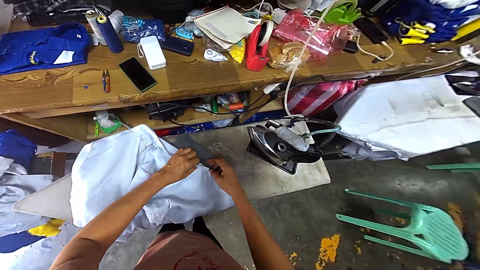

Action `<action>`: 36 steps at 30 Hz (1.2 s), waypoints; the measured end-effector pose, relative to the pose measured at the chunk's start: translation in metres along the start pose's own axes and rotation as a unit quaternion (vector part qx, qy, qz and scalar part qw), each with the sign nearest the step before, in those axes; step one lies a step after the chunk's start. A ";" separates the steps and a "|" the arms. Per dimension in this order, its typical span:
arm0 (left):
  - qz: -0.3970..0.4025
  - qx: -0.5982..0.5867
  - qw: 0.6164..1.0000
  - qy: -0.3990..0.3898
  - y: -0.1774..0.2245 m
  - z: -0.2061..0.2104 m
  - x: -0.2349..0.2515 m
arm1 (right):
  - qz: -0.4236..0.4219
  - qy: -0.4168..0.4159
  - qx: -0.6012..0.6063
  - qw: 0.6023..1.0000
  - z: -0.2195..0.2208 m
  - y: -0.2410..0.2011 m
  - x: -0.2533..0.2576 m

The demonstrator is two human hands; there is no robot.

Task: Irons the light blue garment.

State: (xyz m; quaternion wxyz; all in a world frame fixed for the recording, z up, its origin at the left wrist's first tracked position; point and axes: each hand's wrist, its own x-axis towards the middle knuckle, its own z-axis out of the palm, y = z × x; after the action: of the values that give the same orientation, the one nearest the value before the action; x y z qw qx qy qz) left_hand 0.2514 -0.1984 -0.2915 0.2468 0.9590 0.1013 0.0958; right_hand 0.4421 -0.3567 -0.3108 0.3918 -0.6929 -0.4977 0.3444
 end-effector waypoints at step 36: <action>-0.273 0.097 0.943 -0.162 -0.064 -0.085 -0.013 | -0.088 0.023 -0.128 0.988 0.049 -0.024 0.001</action>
State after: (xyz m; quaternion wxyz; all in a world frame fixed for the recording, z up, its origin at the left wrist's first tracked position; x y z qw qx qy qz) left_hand 0.2098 -0.1074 -0.2515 0.1818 0.9167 0.3265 -0.1418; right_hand 0.3894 -0.3409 -0.3117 0.3402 -0.6985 -0.5876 0.2260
